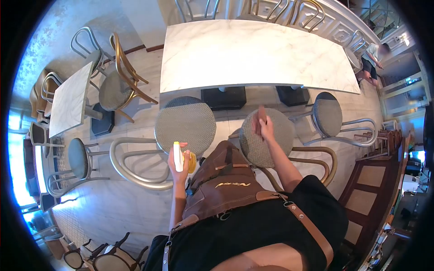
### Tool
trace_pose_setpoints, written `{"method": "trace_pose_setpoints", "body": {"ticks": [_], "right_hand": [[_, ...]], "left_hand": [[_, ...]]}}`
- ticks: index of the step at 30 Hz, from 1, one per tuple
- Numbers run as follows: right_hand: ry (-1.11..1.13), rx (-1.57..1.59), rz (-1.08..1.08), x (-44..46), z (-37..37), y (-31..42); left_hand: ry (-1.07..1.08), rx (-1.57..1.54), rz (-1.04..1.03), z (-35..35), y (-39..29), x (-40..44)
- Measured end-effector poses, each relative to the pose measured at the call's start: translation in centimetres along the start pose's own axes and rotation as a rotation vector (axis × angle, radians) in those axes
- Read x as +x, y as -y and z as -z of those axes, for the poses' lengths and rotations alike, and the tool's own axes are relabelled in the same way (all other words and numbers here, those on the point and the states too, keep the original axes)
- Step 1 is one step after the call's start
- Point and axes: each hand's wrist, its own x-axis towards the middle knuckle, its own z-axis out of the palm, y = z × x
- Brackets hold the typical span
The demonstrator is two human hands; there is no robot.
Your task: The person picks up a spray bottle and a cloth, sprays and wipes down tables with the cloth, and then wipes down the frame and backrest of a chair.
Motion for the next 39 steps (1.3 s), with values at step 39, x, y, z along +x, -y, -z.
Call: {"method": "trace_pose_setpoints", "body": {"ticks": [39], "right_hand": [[0.801,-0.381,0.921,40.3,-50.5,14.7]], "left_hand": [[-0.949,0.279,0.666,-14.8,-2.3,19.1]]}}
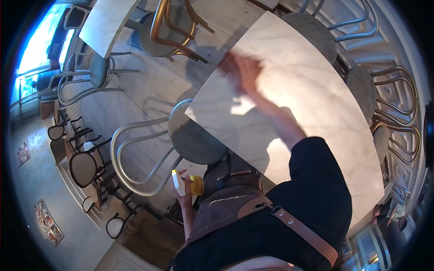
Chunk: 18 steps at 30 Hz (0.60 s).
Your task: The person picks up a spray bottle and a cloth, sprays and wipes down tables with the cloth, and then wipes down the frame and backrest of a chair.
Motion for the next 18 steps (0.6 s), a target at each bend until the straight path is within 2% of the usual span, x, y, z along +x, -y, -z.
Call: {"method": "trace_pose_setpoints", "body": {"ticks": [2,3,4,5,6,7,8,9,10,11,12,14,16,18], "right_hand": [[0.1,-0.143,0.557,-9.7,-5.5,8.4],[0.575,-0.37,0.471,-9.5,1.1,15.5],[0.558,-0.372,0.451,-9.5,0.1,14.2],[0.486,-0.096,0.597,-10.1,-1.9,12.2],[0.403,0.179,0.738,-8.6,-0.5,12.5],[0.509,-0.325,0.562,-4.9,0.1,12.1],[0.255,-0.242,0.664,-1.2,-1.5,7.7],[0.148,-0.17,0.476,3.6,-0.9,4.7],[0.036,-0.513,0.444,7.9,2.3,2.4],[-0.063,-0.525,0.272,10.8,4.3,0.2],[-0.09,-0.529,0.208,13.3,6.1,-2.2],[-0.133,-0.541,0.113,14.8,8.7,-5.9],[-0.177,-0.448,0.106,13.7,11.1,-9.4],[-0.202,-0.599,-0.009,9.6,16.5,-11.6]], "left_hand": [[0.114,0.0,0.001,-1.4,-0.9,0.7],[0.127,0.004,-0.01,-2.0,-1.5,0.9],[0.156,-0.039,0.004,-2.5,-2.0,1.1],[0.186,-0.08,0.017,-2.9,-2.3,1.3],[0.191,-0.059,0.008,-3.0,-2.3,1.3],[0.212,-0.049,-0.004,-3.1,-2.4,1.3],[0.186,-0.053,0.0,-3.3,-2.9,1.3],[0.163,-0.06,0.003,-3.6,-3.1,1.3],[0.16,-0.043,0.02,-3.6,-2.9,1.3],[0.189,-0.034,0.009,-3.4,-2.7,1.3],[0.2,-0.004,0.014,-3.4,-2.5,1.4],[0.212,0.052,-0.017,-3.7,-3.2,1.7],[0.253,0.065,-0.037,-3.8,-3.3,2.6],[0.248,0.012,-0.033,-4.5,-3.4,3.2]]}}
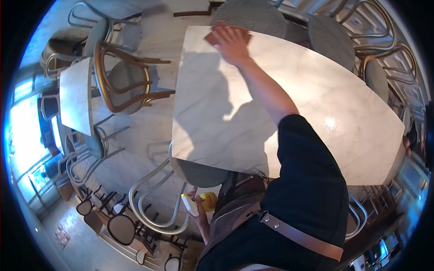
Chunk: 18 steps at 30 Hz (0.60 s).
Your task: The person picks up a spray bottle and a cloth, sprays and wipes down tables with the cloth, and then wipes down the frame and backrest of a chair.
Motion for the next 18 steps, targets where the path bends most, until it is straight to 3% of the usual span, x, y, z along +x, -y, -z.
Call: {"method": "trace_pose_setpoints", "body": {"ticks": [1,4,5,6,7,9,10,12,13,15,18], "right_hand": [[0.007,-0.134,-0.07,-2.0,2.5,-2.6],[-0.082,-0.083,-0.265,-11.2,8.9,-13.2],[-0.082,-0.362,-0.317,-15.9,9.3,-17.8],[-0.216,-0.306,-0.389,-20.2,10.3,-22.3],[-0.124,-0.443,-0.509,-23.7,12.7,-25.2],[-0.025,-0.547,-0.877,-27.8,16.3,-27.9],[-0.024,-0.545,-0.868,-28.1,16.6,-27.8],[-0.015,-0.443,-1.092,-27.2,16.0,-26.9],[-0.017,-0.43,-1.075,-26.4,14.6,-25.7],[-0.195,-0.468,-0.639,-23.7,10.7,-20.6],[0.054,-0.278,-0.305,-15.4,7.8,-7.6]], "left_hand": [[0.017,0.004,0.001,-0.2,-0.3,0.4],[0.043,0.004,-0.016,-0.6,-0.7,1.5],[0.073,0.03,-0.03,-0.6,-0.5,1.9],[0.1,0.056,-0.045,-0.7,-0.4,2.2],[0.109,0.053,-0.046,-0.8,-0.3,2.4],[0.166,0.049,-0.038,-1.0,0.0,2.8],[0.159,0.045,-0.033,-0.9,0.4,2.8],[0.191,0.024,-0.01,-0.6,1.2,2.9],[0.171,0.018,-0.008,-0.4,1.4,2.8],[0.197,0.019,-0.043,-0.2,1.4,2.8],[0.142,-0.015,-0.045,0.3,1.6,2.3]]}}
